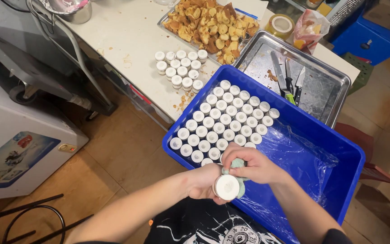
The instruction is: Cleaning small white containers with a cloth and placing them in a bin.
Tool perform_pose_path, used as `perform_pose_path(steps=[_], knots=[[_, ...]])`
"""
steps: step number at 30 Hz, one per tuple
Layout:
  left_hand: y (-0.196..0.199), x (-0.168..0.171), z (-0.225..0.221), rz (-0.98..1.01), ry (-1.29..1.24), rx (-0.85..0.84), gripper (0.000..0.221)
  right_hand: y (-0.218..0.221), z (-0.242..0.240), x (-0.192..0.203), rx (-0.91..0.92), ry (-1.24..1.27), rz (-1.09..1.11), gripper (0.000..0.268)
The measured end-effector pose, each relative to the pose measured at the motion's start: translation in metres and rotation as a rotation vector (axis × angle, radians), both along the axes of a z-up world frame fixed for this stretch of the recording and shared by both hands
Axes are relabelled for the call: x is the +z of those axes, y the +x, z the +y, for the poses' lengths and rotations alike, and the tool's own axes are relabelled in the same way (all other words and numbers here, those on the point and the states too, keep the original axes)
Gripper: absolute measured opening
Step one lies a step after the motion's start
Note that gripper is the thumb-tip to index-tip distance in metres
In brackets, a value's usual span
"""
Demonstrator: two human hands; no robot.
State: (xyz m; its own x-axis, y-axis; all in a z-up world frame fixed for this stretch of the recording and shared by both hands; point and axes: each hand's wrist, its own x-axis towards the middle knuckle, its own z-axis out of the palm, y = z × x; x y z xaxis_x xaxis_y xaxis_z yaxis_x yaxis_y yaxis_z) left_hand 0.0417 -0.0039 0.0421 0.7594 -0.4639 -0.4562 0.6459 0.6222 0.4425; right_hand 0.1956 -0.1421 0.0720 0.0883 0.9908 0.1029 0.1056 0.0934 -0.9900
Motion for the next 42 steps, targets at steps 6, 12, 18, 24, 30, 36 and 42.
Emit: perform_pose_path(steps=[6,12,18,24,30,36,42], knots=[[0.004,-0.01,-0.019,-0.096,-0.061,-0.238,0.035,0.014,0.014,0.032,0.318,-0.019,-0.106,0.012],[0.006,-0.033,-0.034,-0.022,-0.014,-0.32,0.028,0.014,0.023,0.031,0.535,-0.001,-0.048,0.012],[0.013,-0.016,-0.011,-0.049,0.13,0.053,0.027,0.049,-0.015,-0.017,-0.029,0.043,0.519,0.021],[0.016,-0.038,-0.006,-0.086,0.101,0.787,0.022,0.043,-0.067,-0.076,-0.281,-0.248,0.146,0.026],[0.027,-0.063,-0.055,-0.025,0.042,0.869,0.027,-0.029,-0.04,-0.036,-0.529,-0.217,-0.05,0.069],[0.032,-0.065,-0.054,-0.021,0.307,0.668,0.034,0.011,-0.087,-0.106,-0.767,-0.267,-0.116,0.056],[0.002,-0.079,-0.001,-0.058,0.561,0.871,0.028,0.124,-0.11,-0.169,-1.259,-0.457,-0.259,0.054]])
